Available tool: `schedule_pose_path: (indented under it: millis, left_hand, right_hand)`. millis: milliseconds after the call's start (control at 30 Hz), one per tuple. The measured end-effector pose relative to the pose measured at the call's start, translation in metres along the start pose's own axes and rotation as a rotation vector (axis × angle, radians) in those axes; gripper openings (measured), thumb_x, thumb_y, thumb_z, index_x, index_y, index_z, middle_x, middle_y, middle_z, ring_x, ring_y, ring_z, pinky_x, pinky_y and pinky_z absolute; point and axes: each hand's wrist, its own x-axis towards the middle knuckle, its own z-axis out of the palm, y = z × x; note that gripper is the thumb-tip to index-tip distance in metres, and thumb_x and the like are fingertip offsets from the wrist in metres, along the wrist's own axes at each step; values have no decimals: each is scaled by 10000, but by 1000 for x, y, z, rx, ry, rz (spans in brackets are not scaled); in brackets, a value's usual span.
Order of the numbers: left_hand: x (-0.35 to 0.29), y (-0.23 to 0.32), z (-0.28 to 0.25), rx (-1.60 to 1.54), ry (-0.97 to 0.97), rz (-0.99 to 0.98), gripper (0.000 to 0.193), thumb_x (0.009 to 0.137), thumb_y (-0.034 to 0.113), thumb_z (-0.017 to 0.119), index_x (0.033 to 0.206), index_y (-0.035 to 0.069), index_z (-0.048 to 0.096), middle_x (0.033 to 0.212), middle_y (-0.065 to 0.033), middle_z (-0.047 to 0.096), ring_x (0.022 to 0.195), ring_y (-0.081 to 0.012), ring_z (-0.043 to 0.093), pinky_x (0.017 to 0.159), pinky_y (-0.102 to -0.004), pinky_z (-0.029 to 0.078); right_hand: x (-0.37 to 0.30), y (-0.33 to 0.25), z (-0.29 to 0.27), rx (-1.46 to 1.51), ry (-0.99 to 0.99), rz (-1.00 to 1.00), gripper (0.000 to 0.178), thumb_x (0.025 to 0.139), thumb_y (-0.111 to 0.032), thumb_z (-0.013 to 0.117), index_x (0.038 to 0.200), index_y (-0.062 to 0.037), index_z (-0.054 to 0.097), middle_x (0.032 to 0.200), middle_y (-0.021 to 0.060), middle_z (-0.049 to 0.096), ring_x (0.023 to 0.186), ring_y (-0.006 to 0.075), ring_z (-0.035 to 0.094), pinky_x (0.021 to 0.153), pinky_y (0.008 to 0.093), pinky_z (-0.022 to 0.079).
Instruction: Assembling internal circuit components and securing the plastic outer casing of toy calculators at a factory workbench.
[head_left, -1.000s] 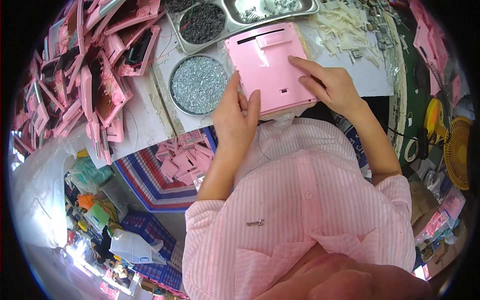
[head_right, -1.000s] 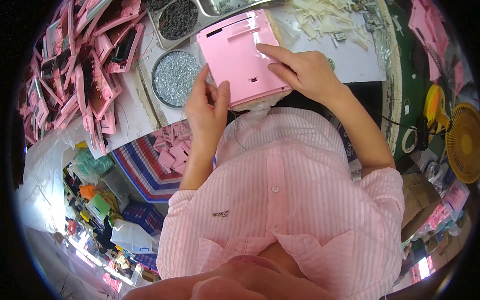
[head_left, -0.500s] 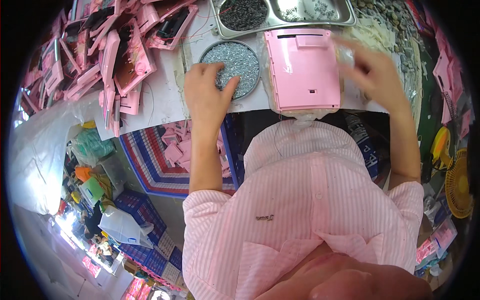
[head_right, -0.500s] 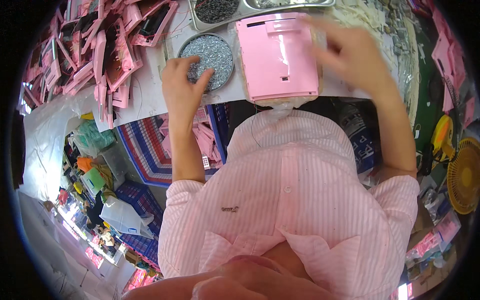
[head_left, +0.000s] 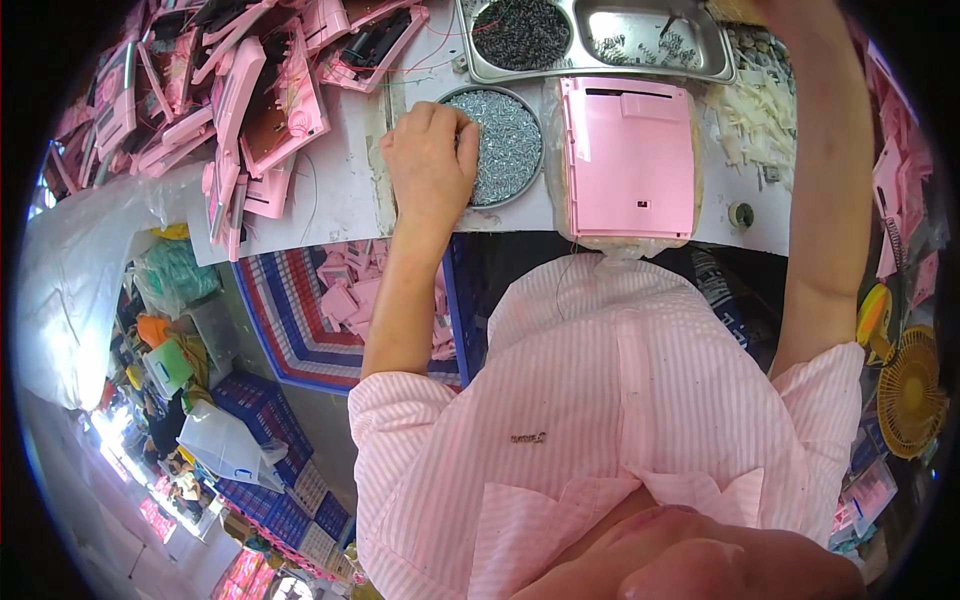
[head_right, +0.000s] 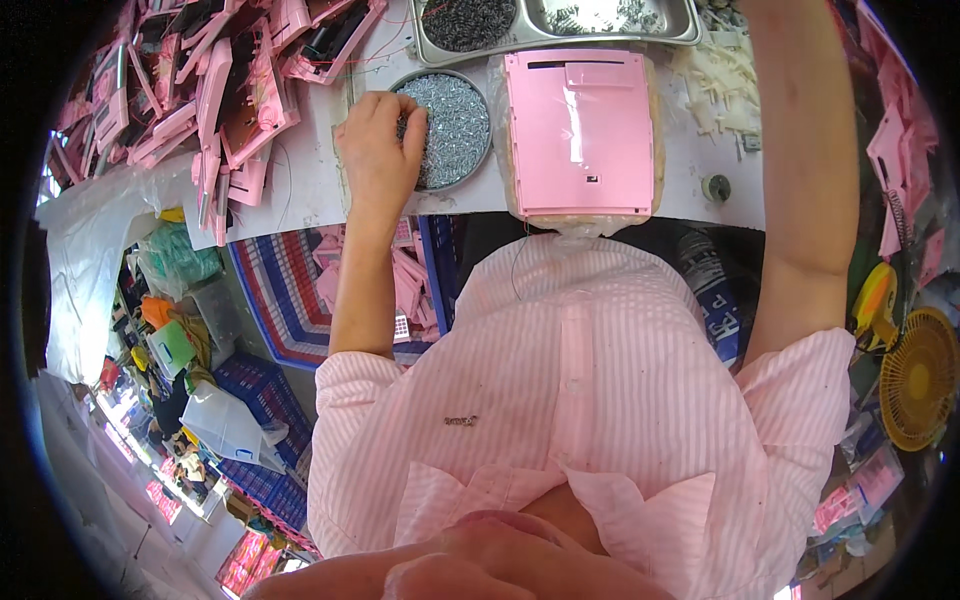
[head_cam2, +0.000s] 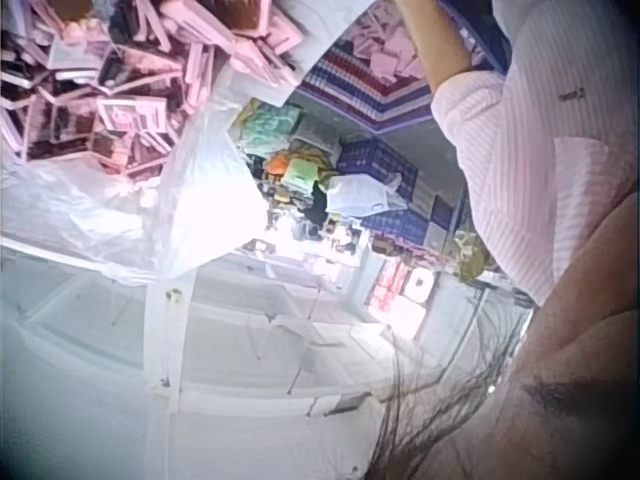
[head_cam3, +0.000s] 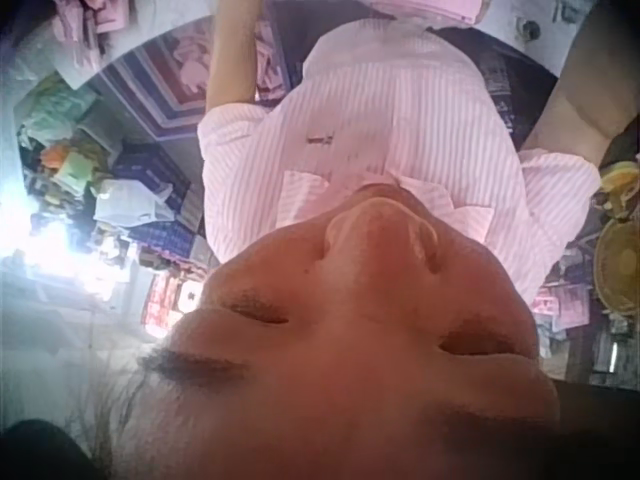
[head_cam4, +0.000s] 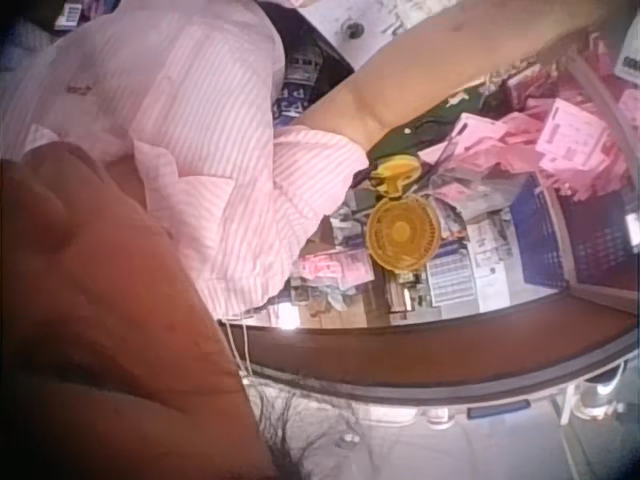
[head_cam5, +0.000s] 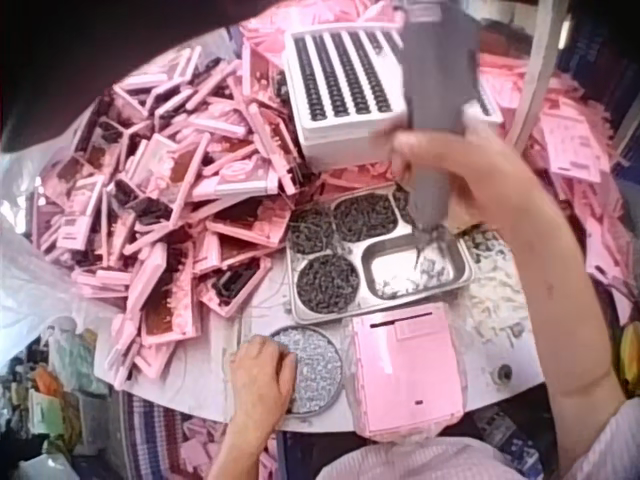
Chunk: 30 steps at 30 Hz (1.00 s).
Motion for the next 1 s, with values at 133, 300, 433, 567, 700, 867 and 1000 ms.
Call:
schedule_pose_path:
  millis: [133,300,433,567,700,867,1000]
  left_hand:
    - [-1,29,1,-140,-44,40,129,846,134,725,790,63,634,754,-76,586,701,-300,586,664,-400,411]
    - [-4,91,-8,-403,-128,212,104,807,94,753,825,76,652,776,-32,624,722,-233,605,700,-364,398]
    - [-5,102,-6,-515,-102,174,117,782,69,763,835,84,659,803,-18,659,744,-195,620,743,-349,388]
    - [-7,103,-7,-612,-102,111,145,770,69,770,874,94,672,785,-14,654,735,-181,618,761,-334,379]
    - [-11,98,-3,-535,-149,116,168,759,126,798,885,110,688,806,-13,649,762,-200,617,795,-366,381]
    - [4,57,-10,-69,18,-36,178,766,230,807,891,141,715,907,-12,650,887,-237,606,846,-421,380]
    - [-4,23,-7,121,-104,31,177,808,244,766,949,150,717,939,-38,648,936,-267,599,839,-442,386]
  right_hand:
    - [-54,24,29,413,-135,-54,367,880,-242,683,1140,-17,556,743,58,597,646,154,595,608,289,511]
    - [-112,6,44,689,-345,-144,439,958,-377,647,1260,-83,525,644,-53,494,578,92,485,601,260,418]
    - [-119,-5,37,634,-392,-152,408,947,-404,645,1198,-120,495,629,-57,472,562,81,466,600,274,421]
    - [-121,-6,43,602,-351,-113,372,937,-391,661,1148,-127,506,624,-49,475,557,93,465,596,284,423]
    - [-128,-2,52,582,-283,-57,349,930,-368,667,1119,-121,509,621,-40,480,553,105,458,594,287,421]
    - [-126,9,36,530,-285,-100,346,929,-349,659,1126,-105,514,621,-34,483,557,105,443,584,292,406]
    - [-130,17,31,552,-200,-82,368,925,-361,650,1139,-91,521,623,-33,478,563,101,429,589,303,397]
